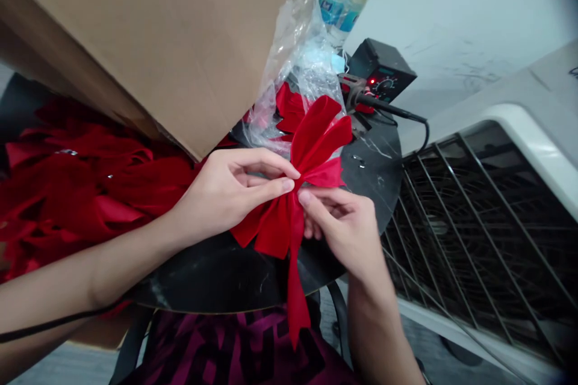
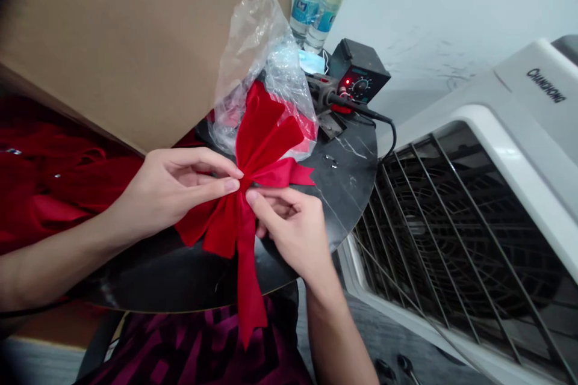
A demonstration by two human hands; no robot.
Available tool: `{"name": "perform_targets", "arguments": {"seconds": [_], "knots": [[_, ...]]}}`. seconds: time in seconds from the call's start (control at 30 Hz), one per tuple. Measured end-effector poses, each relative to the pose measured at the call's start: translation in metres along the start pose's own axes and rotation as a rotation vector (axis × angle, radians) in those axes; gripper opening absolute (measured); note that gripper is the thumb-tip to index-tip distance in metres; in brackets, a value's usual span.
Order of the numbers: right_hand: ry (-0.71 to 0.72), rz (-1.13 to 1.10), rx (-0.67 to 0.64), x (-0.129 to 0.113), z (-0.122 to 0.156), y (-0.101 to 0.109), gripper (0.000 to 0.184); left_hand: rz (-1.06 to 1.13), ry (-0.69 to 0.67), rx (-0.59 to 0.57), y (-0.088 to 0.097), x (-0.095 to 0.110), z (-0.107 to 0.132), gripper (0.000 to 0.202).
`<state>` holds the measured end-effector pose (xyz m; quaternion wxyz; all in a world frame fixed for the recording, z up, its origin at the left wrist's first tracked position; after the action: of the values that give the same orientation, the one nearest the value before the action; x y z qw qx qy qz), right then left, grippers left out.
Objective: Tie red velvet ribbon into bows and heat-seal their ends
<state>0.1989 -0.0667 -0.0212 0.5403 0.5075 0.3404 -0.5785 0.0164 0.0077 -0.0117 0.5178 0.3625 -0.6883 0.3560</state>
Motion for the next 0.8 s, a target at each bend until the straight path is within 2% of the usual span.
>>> {"name": "perform_targets", "arguments": {"seconds": [0.07,0.13,0.17,0.23,0.3,0.37,0.47,0.53,0.63,0.7,0.8], "knots": [[-0.067,0.043,0.031,0.001,-0.011,0.029,0.038,0.031,0.036,0.008,0.0,0.001,-0.001,0.008],[-0.027,-0.016,0.187,-0.001,-0.038,0.069,0.045,0.071,0.057,0.001,-0.001,0.003,-0.002,0.009],[0.002,-0.089,0.255,-0.003,-0.056,0.087,0.037,0.081,0.065,0.0,-0.001,0.003,-0.003,0.01],[-0.006,-0.199,0.277,-0.004,-0.1,0.112,0.03,0.075,0.096,0.009,-0.001,0.003,-0.003,0.01],[0.005,-0.238,0.298,-0.006,-0.142,0.123,0.023,0.051,0.141,0.021,0.001,0.002,-0.004,0.013],[0.036,-0.254,0.316,-0.008,-0.175,0.123,0.017,0.012,0.177,0.029,0.003,-0.001,-0.005,0.016],[0.12,-0.235,0.351,-0.007,-0.202,0.115,0.02,-0.029,0.187,0.024,0.007,-0.004,-0.007,0.018],[0.19,-0.202,0.391,-0.007,-0.207,0.114,0.021,-0.022,0.18,0.021,0.008,-0.006,-0.008,0.017],[0.328,-0.096,0.49,-0.013,-0.196,0.123,0.014,-0.036,0.175,0.029,0.009,-0.008,-0.008,0.016],[0.412,-0.017,0.56,-0.021,-0.175,0.133,0.015,-0.075,0.183,0.035,0.008,-0.009,-0.008,0.016],[0.573,0.019,0.698,-0.033,-0.128,0.147,0.013,-0.16,0.205,0.043,0.007,-0.01,-0.009,0.018]]}}
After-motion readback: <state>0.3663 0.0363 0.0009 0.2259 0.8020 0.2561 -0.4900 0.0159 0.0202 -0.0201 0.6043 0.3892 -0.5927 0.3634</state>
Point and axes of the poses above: each hand's wrist, its own z-axis away from the middle knuckle, its own y-axis out of the back of the hand, x = y × z, the point moved 3 cm from there along -z, towards the middle knuckle, and after that the axes turned 9 degrees about -y, right-handed, at the moved point
